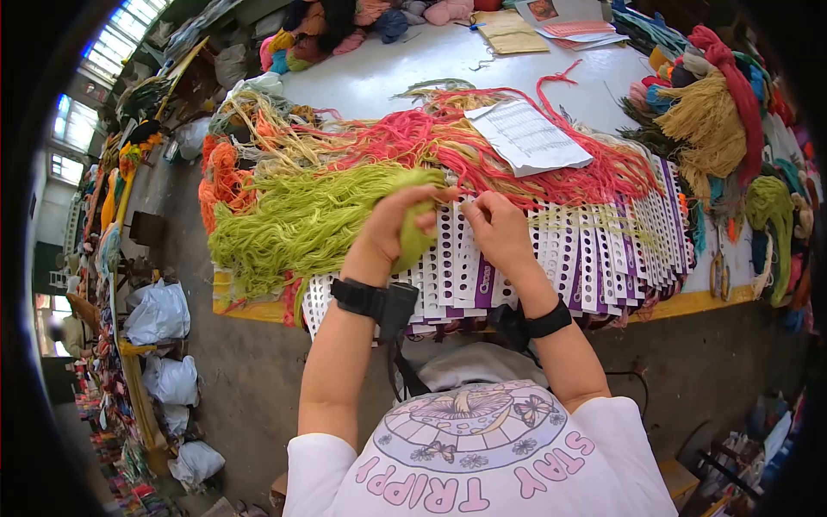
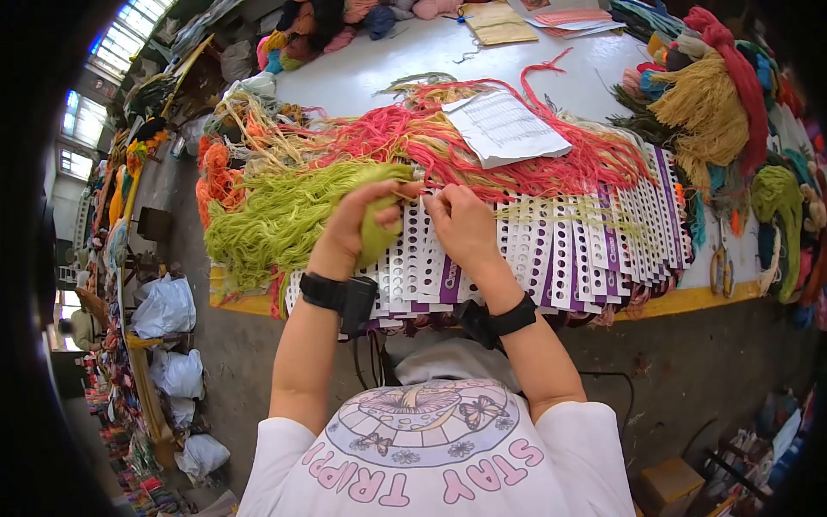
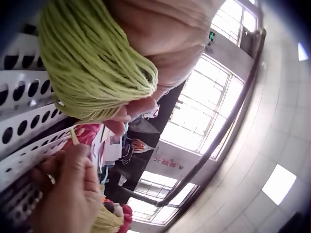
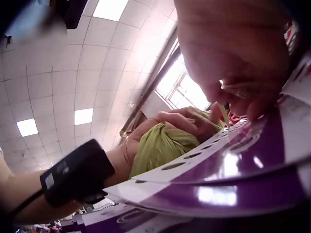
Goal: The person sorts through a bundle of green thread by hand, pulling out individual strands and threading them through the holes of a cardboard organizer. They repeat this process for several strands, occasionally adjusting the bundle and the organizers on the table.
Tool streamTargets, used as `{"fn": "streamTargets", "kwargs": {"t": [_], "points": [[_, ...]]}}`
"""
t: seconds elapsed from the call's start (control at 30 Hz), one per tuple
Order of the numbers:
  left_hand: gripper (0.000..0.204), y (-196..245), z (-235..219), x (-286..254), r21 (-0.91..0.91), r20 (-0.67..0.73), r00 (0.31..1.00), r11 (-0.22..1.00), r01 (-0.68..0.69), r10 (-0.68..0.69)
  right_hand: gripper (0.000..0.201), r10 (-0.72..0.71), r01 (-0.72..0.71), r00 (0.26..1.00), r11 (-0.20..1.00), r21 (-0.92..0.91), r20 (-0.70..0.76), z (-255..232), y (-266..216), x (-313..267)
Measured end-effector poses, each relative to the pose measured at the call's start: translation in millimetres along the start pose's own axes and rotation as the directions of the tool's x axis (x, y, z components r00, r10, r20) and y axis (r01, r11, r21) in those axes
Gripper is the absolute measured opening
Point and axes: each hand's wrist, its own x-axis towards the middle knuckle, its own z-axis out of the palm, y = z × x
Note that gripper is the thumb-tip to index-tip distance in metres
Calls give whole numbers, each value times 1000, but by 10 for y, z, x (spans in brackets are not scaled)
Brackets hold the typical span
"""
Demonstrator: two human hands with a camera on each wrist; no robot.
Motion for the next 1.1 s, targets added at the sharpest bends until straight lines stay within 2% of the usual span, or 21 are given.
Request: {"fn": "streamTargets", "kwargs": {"t": [0.03, 0.07, 0.17, 0.2, 0.23, 0.27, 0.3, 0.33, 0.4, 0.5, 0.53, 0.63, 0.67, 0.77, 0.8, 0.83, 0.87, 0.9, 0.93, 1.03, 1.1], "points": [[15, -59, 103, -13, 145, -57, 998, 989, -16, 24, 23, 66, -66, 998, 997, 42, 16, -7, -22, 6], [20, -183, 126, 63, 537, -111, 986, 842, -43, 121, 23, 85, -85, 996, 995, 58, 5, -1, -11, 17], [23, -274, 96, 129, 877, 16, 944, 448, -171, 330, 24, 103, -101, 994, 993, 58, -42, 45, 67, 15], [24, -173, 6, 144, 866, -138, 939, 498, -39, 314, 22, 79, -77, 994, 997, 32, -71, 80, 75, -1], [23, 32, -139, 74, 681, -233, 936, 731, -36, 263, 21, 53, -53, 994, 999, 6, -100, 101, 81, -11], [23, 298, -349, -38, 437, -309, 933, 899, -34, 186, 21, 32, -33, 993, 999, -5, -110, 109, 85, -15], [19, 587, -647, -128, 395, -316, 897, 902, -174, 311, 20, 10, -12, 993, 1000, -14, -120, 116, 87, -17], [13, 930, -916, -298, 118, -334, 910, 969, -217, 245, 20, -11, 9, 991, 1000, -22, -131, 123, 89, -20], [9, 1284, -1357, -576, -27, -345, 877, 931, -364, 333, 20, -1, -2, 993, 1000, -20, -120, 131, 113, -24], [8, 1188, -976, -609, 55, -479, 728, 845, -532, 490, 25, 42, -44, 998, 998, -51, -54, 127, 131, -26], [11, 1185, -991, -601, -147, -297, 818, 823, -548, 492, 29, 59, -61, 998, 996, -72, -29, 104, 114, -17], [16, 1157, -932, -653, -322, -40, 857, 805, -498, 514, 48, -23, 25, 1000, 973, -229, 10, 55, -27, -79], [20, 1166, -859, -694, -288, 32, 854, 823, -489, 519, 65, -30, 51, 997, 947, -317, 71, 49, -63, -101], [22, 1221, -714, -873, 86, -31, 849, 848, -523, 527, 63, -93, 118, 992, 896, -427, 80, 93, -161, -164], [27, 1226, -754, -911, 273, -107, 831, 820, -503, 545, 62, -82, 99, 995, 903, -419, 59, 104, -172, -162], [28, 1227, -719, -983, 576, -145, 862, 750, -325, 485, 61, -77, 86, 996, 904, -419, 38, 125, -159, -160], [29, 1237, -649, -1087, 806, -201, 878, 583, -105, 435, 60, -73, 72, 997, 905, -420, 15, 151, -128, -156], [30, 1237, -598, -1170, 931, -268, 874, 343, 127, 405, 59, -71, 61, 997, 905, -422, -8, 162, -114, -147], [31, 1216, -581, -1225, 940, -300, 897, 259, 220, 325, 57, -79, 61, 997, 907, -416, -26, 165, -122, -142], [26, 1307, -941, -1350, 814, -205, 885, 575, -83, 417, 57, -61, 41, 998, 905, -424, -32, 179, -132, -141], [22, 1619, -1378, -1344, 484, -85, 842, 760, -433, 533, 59, -22, 12, 1000, 914, -407, -20, 165, -154, -143]]}}
